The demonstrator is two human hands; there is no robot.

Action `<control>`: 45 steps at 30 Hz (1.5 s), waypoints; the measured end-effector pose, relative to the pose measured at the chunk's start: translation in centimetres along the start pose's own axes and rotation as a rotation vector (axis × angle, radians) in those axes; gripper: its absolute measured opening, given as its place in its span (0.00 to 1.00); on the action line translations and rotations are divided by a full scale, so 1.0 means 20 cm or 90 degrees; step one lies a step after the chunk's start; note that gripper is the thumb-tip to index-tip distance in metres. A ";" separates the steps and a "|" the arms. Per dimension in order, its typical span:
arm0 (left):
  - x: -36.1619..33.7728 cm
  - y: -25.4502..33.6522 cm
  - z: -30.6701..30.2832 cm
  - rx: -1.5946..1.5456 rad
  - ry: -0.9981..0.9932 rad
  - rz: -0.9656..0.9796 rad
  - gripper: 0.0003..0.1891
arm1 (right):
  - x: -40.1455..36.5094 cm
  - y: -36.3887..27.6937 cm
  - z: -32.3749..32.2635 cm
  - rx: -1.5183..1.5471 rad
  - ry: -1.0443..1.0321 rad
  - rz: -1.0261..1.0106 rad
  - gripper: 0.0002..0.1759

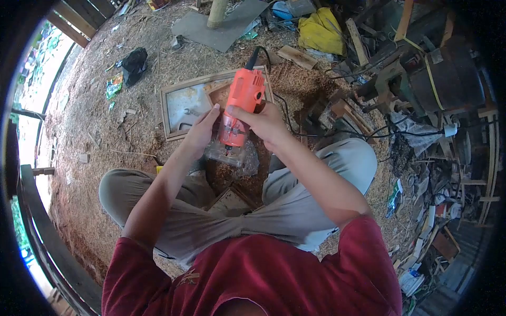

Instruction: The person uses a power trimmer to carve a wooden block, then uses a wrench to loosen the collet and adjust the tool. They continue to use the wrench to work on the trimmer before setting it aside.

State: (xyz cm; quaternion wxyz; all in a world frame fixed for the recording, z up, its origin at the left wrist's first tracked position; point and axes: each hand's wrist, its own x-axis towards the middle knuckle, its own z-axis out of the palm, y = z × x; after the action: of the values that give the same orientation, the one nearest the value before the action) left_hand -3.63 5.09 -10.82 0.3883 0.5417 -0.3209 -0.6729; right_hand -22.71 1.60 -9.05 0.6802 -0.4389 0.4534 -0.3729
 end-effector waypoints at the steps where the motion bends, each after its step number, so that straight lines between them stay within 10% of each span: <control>1: 0.02 -0.03 0.00 -0.013 -0.008 0.010 0.26 | 0.00 -0.01 0.00 -0.001 -0.008 -0.017 0.21; 22: 0.00 -0.17 0.04 -0.098 -0.086 0.024 0.36 | 0.02 0.02 -0.01 -0.299 0.018 -0.072 0.38; 31: 0.03 -0.17 -0.07 -0.195 -0.047 0.039 0.36 | 0.06 -0.03 -0.02 -0.292 -0.019 0.006 0.28; 45: 0.02 0.08 -0.30 -0.200 -0.081 0.045 0.34 | 0.22 0.44 0.14 -0.875 -0.064 -0.506 0.06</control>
State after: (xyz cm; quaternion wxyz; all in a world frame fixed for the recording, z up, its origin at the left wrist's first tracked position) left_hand 2.44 3.91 -10.76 0.4702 0.4190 -0.2545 -0.7339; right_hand -17.79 1.31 -17.92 0.0925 -0.9056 0.3600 -0.2041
